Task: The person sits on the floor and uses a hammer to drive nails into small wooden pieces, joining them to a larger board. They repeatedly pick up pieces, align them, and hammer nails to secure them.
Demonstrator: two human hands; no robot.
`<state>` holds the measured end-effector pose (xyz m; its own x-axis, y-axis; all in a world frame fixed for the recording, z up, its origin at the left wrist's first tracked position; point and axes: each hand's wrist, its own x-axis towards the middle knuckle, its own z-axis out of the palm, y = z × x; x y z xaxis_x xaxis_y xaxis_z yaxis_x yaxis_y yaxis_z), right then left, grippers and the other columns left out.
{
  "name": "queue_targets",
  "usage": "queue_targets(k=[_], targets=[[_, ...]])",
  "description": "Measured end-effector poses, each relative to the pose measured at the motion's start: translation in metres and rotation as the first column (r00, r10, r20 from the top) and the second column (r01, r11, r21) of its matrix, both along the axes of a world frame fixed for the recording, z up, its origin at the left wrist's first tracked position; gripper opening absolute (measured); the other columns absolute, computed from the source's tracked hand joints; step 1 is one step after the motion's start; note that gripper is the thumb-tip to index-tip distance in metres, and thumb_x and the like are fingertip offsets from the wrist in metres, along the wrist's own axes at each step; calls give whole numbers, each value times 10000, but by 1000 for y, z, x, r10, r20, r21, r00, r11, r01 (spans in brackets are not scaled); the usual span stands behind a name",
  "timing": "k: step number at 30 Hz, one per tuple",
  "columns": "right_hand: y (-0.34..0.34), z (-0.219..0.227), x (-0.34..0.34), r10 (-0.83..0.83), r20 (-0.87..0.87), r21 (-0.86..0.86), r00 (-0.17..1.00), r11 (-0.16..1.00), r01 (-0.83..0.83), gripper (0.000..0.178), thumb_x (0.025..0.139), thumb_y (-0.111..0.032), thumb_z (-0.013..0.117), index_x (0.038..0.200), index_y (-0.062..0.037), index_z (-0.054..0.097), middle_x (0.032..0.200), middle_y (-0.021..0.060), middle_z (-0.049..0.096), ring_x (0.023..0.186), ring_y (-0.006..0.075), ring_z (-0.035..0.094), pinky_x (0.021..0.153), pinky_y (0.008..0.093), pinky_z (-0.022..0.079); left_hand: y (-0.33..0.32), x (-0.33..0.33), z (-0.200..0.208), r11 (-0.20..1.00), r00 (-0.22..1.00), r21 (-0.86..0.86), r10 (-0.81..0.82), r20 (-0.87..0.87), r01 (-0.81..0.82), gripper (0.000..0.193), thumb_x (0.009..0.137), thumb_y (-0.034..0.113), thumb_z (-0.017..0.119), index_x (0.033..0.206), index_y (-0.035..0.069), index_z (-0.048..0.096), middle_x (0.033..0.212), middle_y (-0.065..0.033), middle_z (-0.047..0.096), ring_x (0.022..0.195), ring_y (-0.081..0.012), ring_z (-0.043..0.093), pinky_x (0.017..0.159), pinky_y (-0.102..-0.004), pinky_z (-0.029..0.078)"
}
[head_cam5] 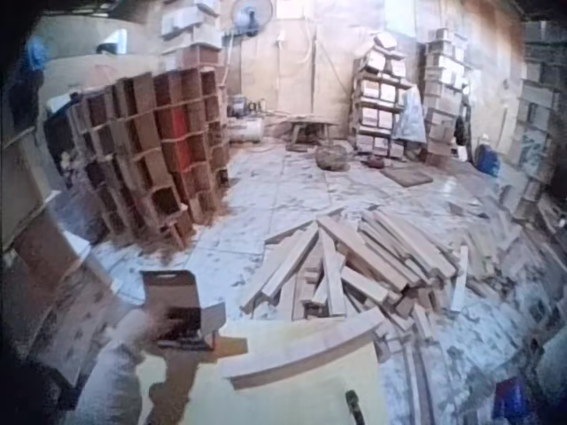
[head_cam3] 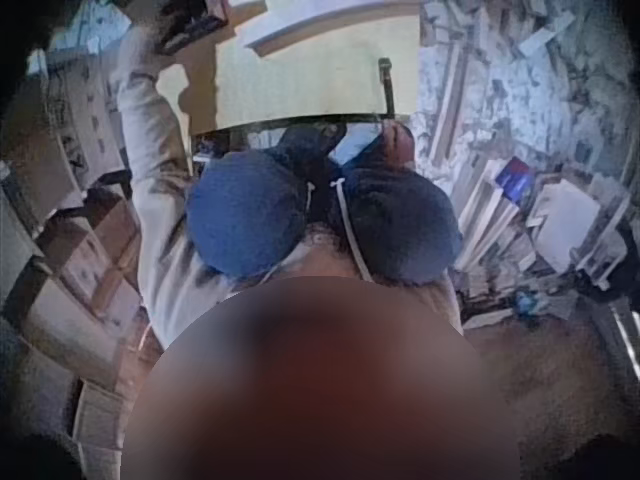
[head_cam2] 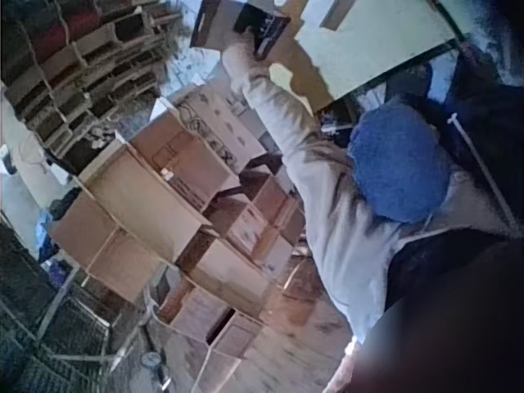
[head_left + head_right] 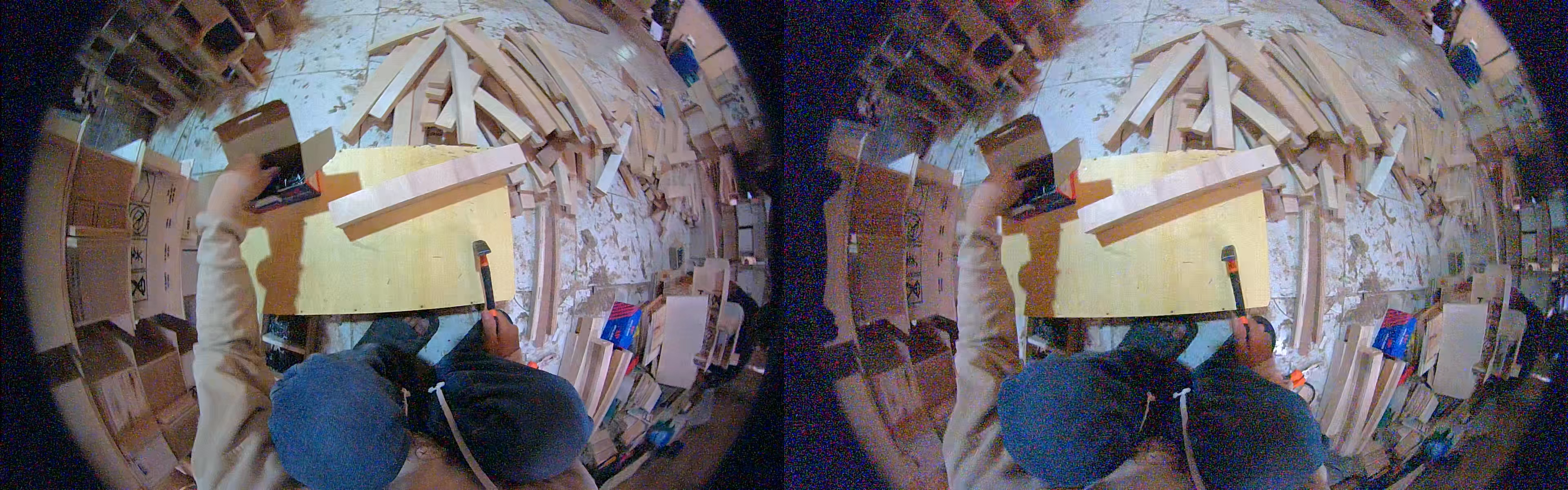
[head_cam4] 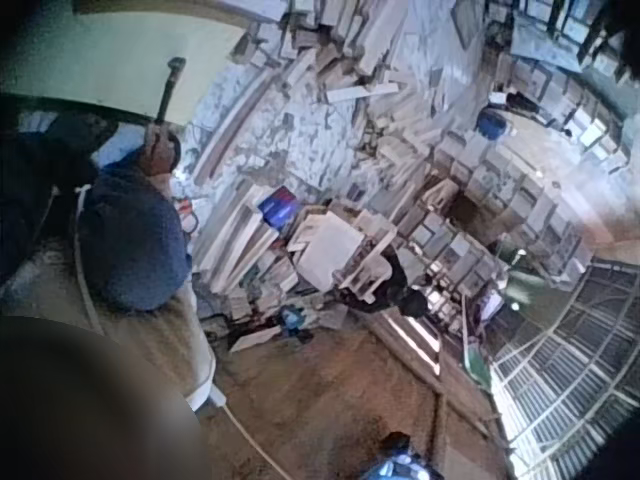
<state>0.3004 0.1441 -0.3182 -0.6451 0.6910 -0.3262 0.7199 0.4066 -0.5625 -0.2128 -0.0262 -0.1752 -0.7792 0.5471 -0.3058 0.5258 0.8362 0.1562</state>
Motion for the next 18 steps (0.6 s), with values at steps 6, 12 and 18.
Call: queue_targets(k=[6,12,18], targets=[[-2,8,-12,-20,-278,97,960,994,49,382,947,-415,472,890,-60,600,607,169,562,531,312,563,512,401,423,28,20,0,999,998,-19,-46,-39,45,231,738,144,656,937,29,669,1029,-237,631,991,-379,601,845,-418,493],[1,18,-14,-78,-144,-14,986,997,76,386,947,-416,467,890,-62,612,573,143,541,515,282,551,496,378,412,-6,9,-29,977,996,211,-6,-85,24,174,738,146,679,861,23,676,931,-217,648,883,-392,624,798,-434,507],[-3,35,-27,-92,-136,107,986,988,107,398,943,-412,466,877,-47,610,582,140,551,524,261,556,502,368,411,-16,29,-22,621,994,777,104,41,-97,167,822,82,645,976,16,652,883,-151,675,780,-212,669,714,-310,529]])
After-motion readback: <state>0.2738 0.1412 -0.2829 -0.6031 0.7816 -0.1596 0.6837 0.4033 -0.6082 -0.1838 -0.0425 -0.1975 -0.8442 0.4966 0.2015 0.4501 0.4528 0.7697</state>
